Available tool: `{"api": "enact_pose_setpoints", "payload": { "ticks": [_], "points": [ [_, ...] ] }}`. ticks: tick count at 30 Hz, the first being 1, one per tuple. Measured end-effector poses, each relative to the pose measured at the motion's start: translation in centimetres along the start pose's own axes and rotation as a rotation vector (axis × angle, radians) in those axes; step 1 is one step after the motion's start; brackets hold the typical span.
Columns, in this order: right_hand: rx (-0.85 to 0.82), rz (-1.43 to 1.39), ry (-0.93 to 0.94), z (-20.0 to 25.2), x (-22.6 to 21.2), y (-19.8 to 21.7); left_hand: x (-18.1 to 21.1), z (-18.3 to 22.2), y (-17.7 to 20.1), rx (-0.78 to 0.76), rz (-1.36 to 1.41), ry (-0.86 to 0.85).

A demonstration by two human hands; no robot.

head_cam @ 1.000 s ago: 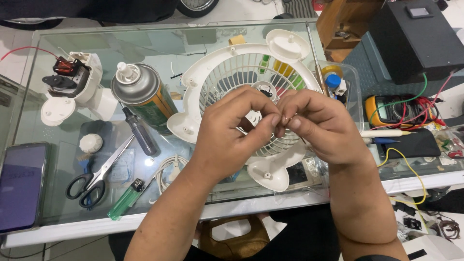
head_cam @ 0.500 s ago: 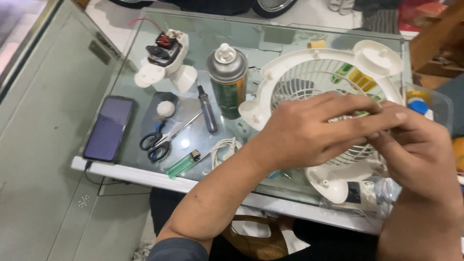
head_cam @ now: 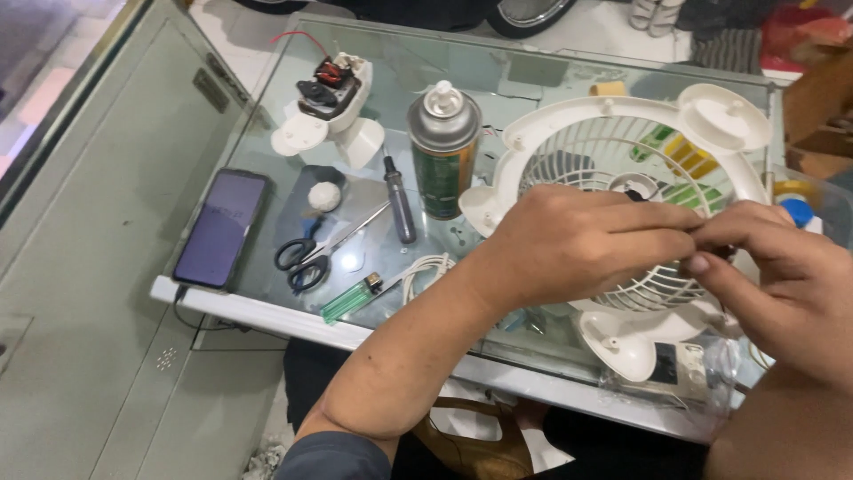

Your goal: The person strips the ends of a white power cord, then uses a lighter to heat-shrink the insulation on the exposed wires. They connect the cord to a small black component inside a white fan housing and secure the wires with a zip tie.

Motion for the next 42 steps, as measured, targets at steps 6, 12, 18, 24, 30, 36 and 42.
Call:
{"api": "enact_pose_setpoints", "payload": {
  "ticks": [6,12,18,24,30,36,42],
  "points": [
    [0.095,0.162,0.190,-0.9,-2.5,0.2,-0.4,-0.4,-0.4,-0.057,0.063,0.038],
    [0.183,0.189,0.197,-1.4,-3.4,0.9,0.1,-1.3,0.5,-0.047,0.078,0.087],
    [0.182,0.351,0.158,-1.8,-3.5,0.2,0.2,-1.4,0.0,-0.012,-0.026,0.056],
    [0.099,0.455,0.302,-1.5,-4.1,0.7,0.3,-1.4,0.0,-0.027,-0.103,0.042],
    [0.188,0.461,0.360,-1.5,-4.1,0.7,0.7,-1.3,-0.2,-0.037,-0.118,0.026],
    [0.252,0.443,0.259,-1.8,-3.6,0.0,1.0,-1.5,-0.3,-0.043,-0.181,0.012],
    [0.273,0.451,0.189,-1.7,-3.8,0.3,1.2,-1.4,-0.3,-0.018,-0.188,0.001]
  ]
}}
Point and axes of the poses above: each hand's wrist, its own z-axis away from the middle knuckle, its own y-axis out of the back of the hand, x = y × z, the point moved 7 cm from there along -z, towards the middle knuckle, and after that the axes turned 8 degrees about y, right-handed, at the moved point
